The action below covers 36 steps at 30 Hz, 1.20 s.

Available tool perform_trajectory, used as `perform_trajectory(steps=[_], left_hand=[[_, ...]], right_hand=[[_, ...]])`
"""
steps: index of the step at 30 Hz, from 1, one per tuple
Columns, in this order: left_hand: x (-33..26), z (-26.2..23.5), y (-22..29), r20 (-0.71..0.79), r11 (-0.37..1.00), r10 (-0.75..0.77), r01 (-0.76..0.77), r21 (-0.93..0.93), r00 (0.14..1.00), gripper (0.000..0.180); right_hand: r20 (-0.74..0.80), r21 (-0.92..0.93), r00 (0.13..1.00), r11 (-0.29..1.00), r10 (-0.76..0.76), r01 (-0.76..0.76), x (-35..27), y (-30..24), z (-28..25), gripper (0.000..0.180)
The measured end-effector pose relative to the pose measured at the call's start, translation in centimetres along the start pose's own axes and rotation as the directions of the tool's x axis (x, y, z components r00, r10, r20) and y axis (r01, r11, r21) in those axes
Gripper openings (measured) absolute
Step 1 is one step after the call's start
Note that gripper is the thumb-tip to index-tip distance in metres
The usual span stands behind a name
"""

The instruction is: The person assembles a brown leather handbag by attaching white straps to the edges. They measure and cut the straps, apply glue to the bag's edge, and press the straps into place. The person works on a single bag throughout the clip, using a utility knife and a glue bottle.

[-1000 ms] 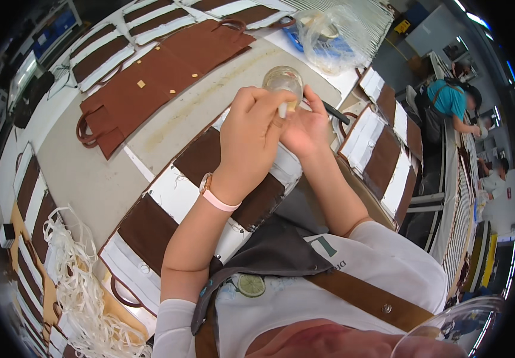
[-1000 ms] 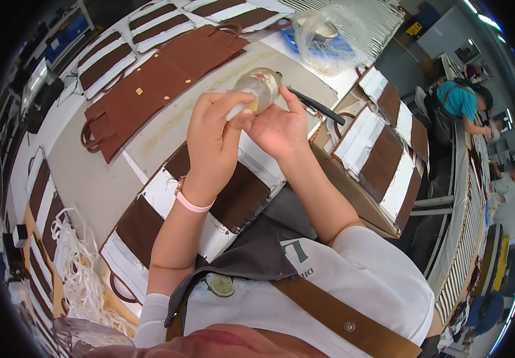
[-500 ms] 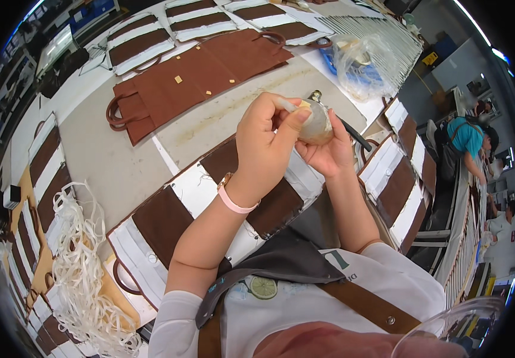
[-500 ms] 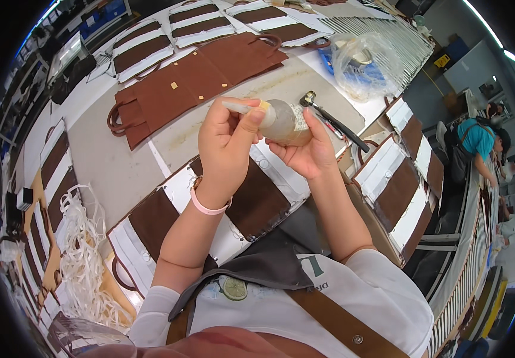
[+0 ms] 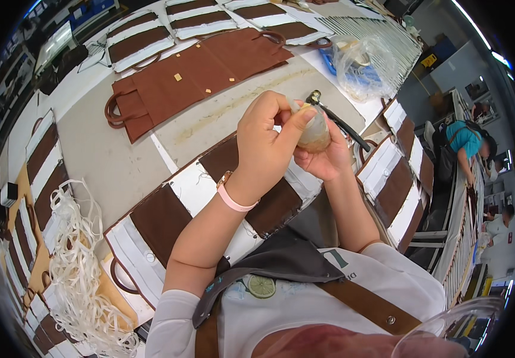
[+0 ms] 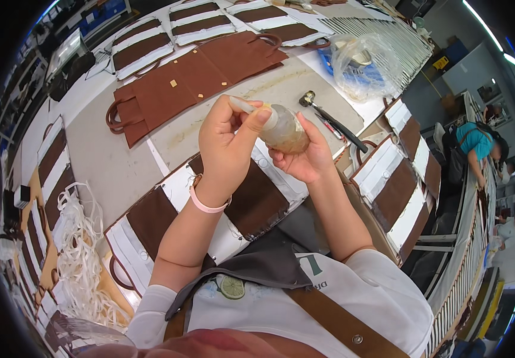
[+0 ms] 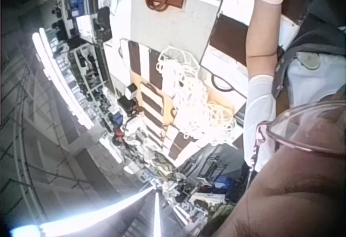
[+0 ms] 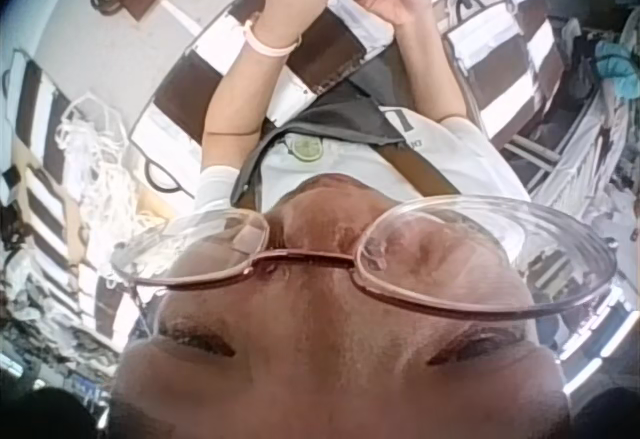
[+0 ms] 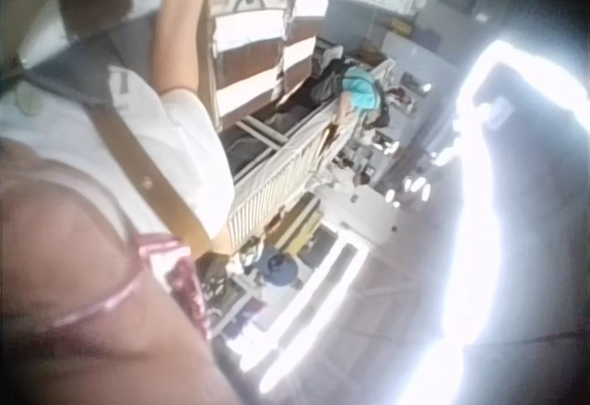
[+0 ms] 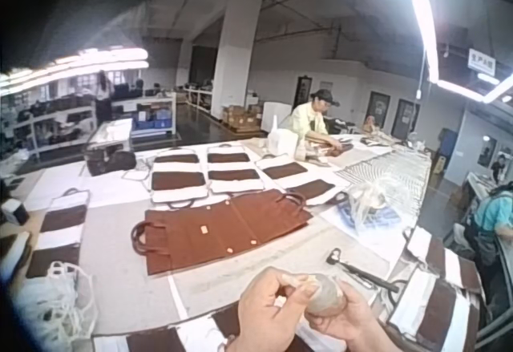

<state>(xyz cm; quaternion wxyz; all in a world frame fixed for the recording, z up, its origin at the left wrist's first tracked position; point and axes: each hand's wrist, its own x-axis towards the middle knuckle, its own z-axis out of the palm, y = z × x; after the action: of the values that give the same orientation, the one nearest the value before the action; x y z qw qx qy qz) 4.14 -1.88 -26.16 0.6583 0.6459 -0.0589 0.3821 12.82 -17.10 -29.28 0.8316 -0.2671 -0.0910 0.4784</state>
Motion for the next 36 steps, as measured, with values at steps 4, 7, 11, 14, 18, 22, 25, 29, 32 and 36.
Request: perform_trajectory(steps=[4,7,11,14,18,22,25,29,32,36], left_hand=[[0.2,0.1,0.5,-0.064,0.993,-0.038,0.031,-0.114,0.997,0.026],[0.6,0.0,0.9,-0.099,0.974,-0.077,0.053,-0.222,0.992,0.031],[1.1,-0.4,0.9,-0.118,0.952,-0.15,0.111,-0.285,0.982,0.033],[1.0,-0.2,0.8,-0.108,0.931,-0.152,0.105,-0.35,0.983,0.033],[1.0,-0.2,0.7,-0.092,0.927,-0.172,0.129,-0.353,0.981,0.032],[1.1,-0.2,0.8,-0.093,0.92,-0.18,0.134,-0.369,0.979,0.032],[1.1,-0.2,0.7,-0.094,0.921,-0.169,0.123,-0.37,0.981,0.031],[1.1,-0.2,0.5,-0.094,0.919,-0.179,0.133,-0.371,0.979,0.03],[1.1,-0.2,0.5,-0.096,0.925,-0.18,0.135,-0.355,0.979,0.03],[1.2,-0.1,0.6,-0.101,0.923,-0.178,0.131,-0.361,0.979,0.031]], right_hand=[[0.051,-0.143,0.999,0.99,0.015,-0.007,-0.3,0.1,0.0,0.056],[0.032,-0.227,0.997,0.971,-0.072,0.077,-1.6,0.2,1.3,0.058],[0.164,-0.357,0.966,0.901,-0.199,0.246,-2.3,-0.2,0.5,0.068],[0.141,-0.409,0.963,0.873,-0.228,0.266,-2.5,-0.4,0.3,0.068],[0.089,-0.453,0.958,0.845,-0.273,0.283,-2.9,-0.3,1.1,0.061],[0.09,-0.477,0.954,0.829,-0.285,0.292,-2.9,-0.3,1.2,0.056],[0.093,-0.489,0.95,0.817,-0.3,0.305,-3.1,-0.3,1.2,0.052],[0.09,-0.491,0.947,0.814,-0.308,0.311,-3.1,-0.3,1.3,0.049],[0.085,-0.497,0.945,0.808,-0.316,0.315,-3.2,-0.3,1.4,0.047],[0.082,-0.507,0.942,0.8,-0.325,0.321,-3.3,-0.3,1.5,0.046]])
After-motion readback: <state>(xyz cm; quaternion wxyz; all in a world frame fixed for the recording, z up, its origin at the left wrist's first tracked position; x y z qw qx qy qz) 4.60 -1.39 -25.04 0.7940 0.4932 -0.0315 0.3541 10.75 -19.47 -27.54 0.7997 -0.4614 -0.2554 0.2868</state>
